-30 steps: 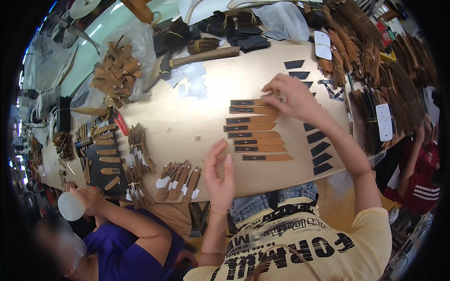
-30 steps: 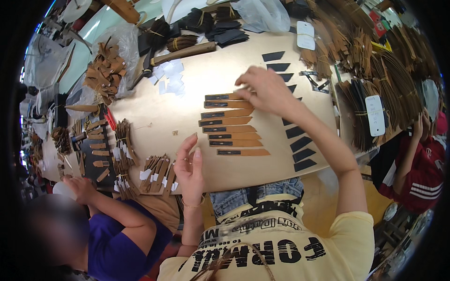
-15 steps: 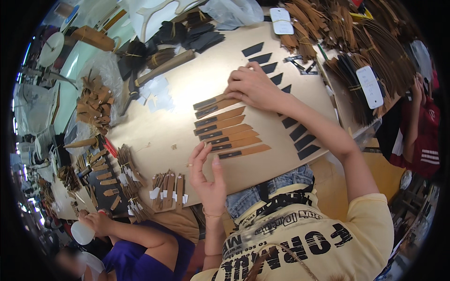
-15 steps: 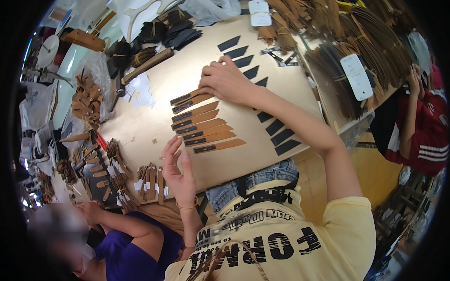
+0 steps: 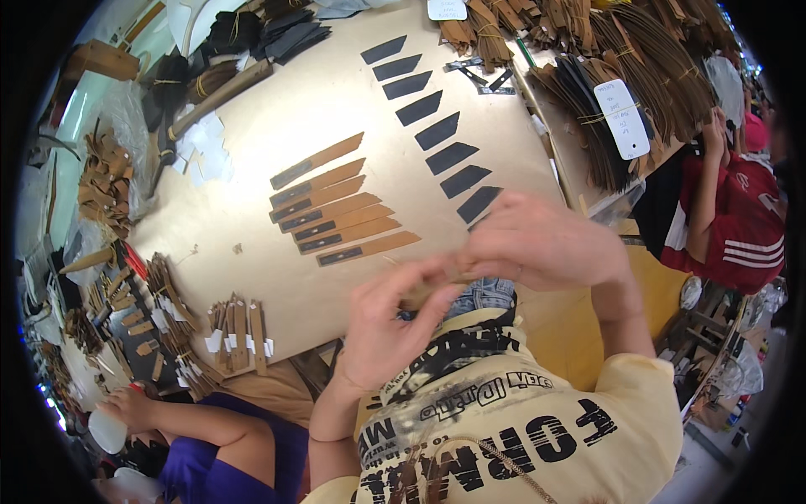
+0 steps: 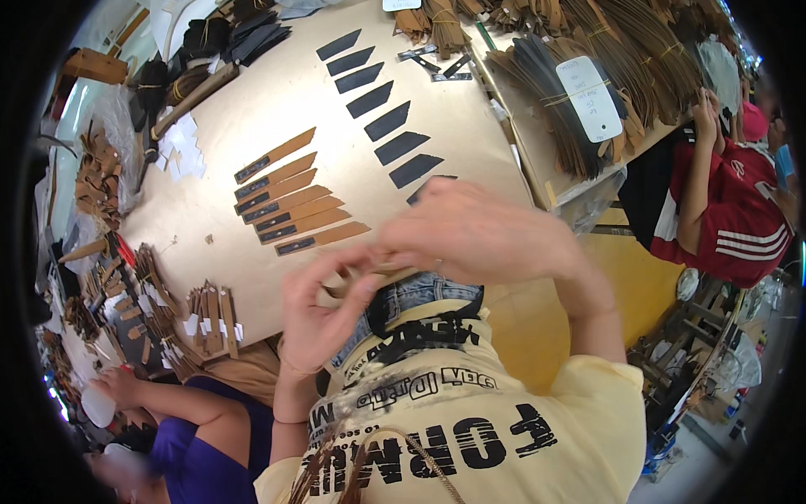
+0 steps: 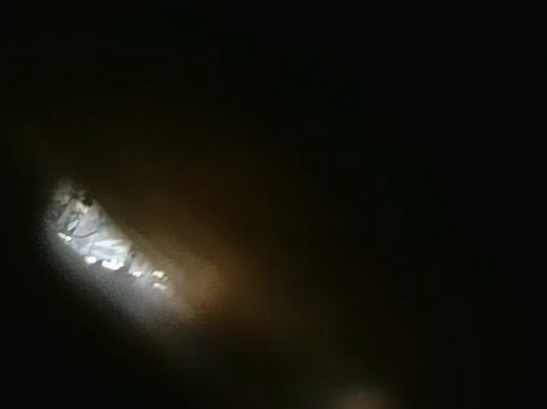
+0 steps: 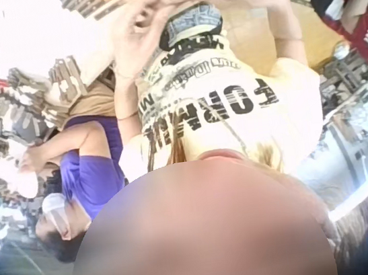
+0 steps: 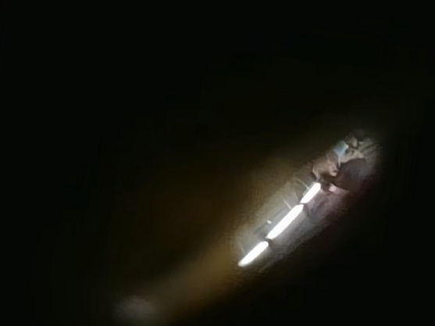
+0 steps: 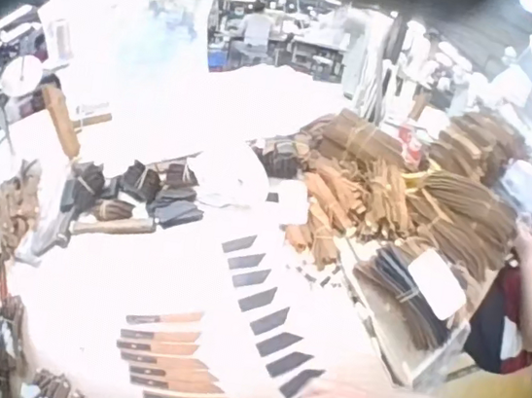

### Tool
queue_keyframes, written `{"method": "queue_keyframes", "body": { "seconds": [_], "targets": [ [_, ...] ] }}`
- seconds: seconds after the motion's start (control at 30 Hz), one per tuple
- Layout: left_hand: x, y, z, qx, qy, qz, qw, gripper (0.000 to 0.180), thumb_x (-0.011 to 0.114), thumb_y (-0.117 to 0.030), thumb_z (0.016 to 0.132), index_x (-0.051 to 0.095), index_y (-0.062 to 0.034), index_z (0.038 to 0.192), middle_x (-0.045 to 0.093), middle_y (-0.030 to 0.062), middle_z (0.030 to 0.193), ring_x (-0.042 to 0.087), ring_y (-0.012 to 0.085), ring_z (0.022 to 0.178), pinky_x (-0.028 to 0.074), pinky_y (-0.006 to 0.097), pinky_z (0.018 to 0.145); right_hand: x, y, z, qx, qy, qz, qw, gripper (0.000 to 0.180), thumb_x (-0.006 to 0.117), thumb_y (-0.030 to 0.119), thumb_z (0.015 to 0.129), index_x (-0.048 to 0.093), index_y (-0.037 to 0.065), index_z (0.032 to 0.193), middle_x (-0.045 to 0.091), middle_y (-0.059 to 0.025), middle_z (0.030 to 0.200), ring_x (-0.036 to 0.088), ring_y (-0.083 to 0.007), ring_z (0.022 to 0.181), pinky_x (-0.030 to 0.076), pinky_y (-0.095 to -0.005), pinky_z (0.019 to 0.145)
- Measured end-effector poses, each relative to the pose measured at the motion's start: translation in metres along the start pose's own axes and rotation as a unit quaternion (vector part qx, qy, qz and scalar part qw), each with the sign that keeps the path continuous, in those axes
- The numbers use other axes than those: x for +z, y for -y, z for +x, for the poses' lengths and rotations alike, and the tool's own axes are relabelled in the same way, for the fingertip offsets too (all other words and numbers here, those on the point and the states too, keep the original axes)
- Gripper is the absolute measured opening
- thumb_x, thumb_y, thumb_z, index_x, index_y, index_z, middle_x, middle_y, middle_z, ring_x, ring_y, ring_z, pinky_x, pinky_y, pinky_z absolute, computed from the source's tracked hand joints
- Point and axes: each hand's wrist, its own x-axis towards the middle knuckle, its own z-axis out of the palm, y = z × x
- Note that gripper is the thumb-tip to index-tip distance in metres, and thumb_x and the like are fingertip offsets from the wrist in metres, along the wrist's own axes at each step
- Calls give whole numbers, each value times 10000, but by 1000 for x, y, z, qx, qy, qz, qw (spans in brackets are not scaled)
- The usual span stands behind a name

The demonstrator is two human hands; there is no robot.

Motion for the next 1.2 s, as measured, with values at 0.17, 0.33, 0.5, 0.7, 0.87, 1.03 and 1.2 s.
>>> {"method": "queue_keyframes", "body": {
  "seconds": [0.17,0.33,0.5,0.7,0.87,1.03,1.2],
  "targets": [
    [39,23,-12,-247,82,-205,943,202,683,-82,929,681,4,1112,734,69,877,674,86,816,537,244,732,43,-25,-53,198,-111,365,903,294,627,93,952,573,50,1238,661,-43,890,650,-144,847,501,-271,730],
    [56,37,-21,-218,82,-276,932,273,632,-39,955,606,41,1215,664,82,1066,624,96,924,509,230,816,93,-32,-70,202,-265,497,802,469,694,26,905,517,21,1339,627,-17,967,621,-82,920,514,-225,762],
    [70,38,-20,-160,58,-265,949,301,630,-4,940,594,22,1237,626,95,1093,624,109,948,528,250,812,103,-28,-75,239,-318,485,779,509,761,1,837,544,41,1296,613,-37,1036,615,-80,940,508,-218,763],
    [78,45,-18,-232,-16,-283,931,258,648,0,928,612,39,1181,602,60,978,613,73,806,520,205,718,107,-36,-72,265,-410,282,826,434,746,23,837,581,45,1238,624,-14,904,600,-71,821,504,-221,714],
    [83,52,-16,-232,-48,-208,949,211,684,-22,911,639,53,1104,631,58,894,626,73,761,528,200,684,109,-38,-66,270,-388,233,850,450,747,4,839,559,29,1247,619,1,925,575,-48,808,463,-192,678],
    [85,53,-14,-231,-63,-196,951,186,688,-15,903,646,63,1067,648,65,861,630,68,743,533,200,662,107,-37,-62,288,-387,213,850,441,743,17,841,560,28,1242,618,4,866,547,-45,719,443,-194,639],
    [86,52,-11,-240,-74,-190,949,181,685,0,895,645,70,1056,650,65,848,624,62,723,530,193,634,108,-39,-61,287,-386,203,853,442,743,19,841,551,38,1239,616,5,846,529,-44,685,425,-193,607]
  ]
}}
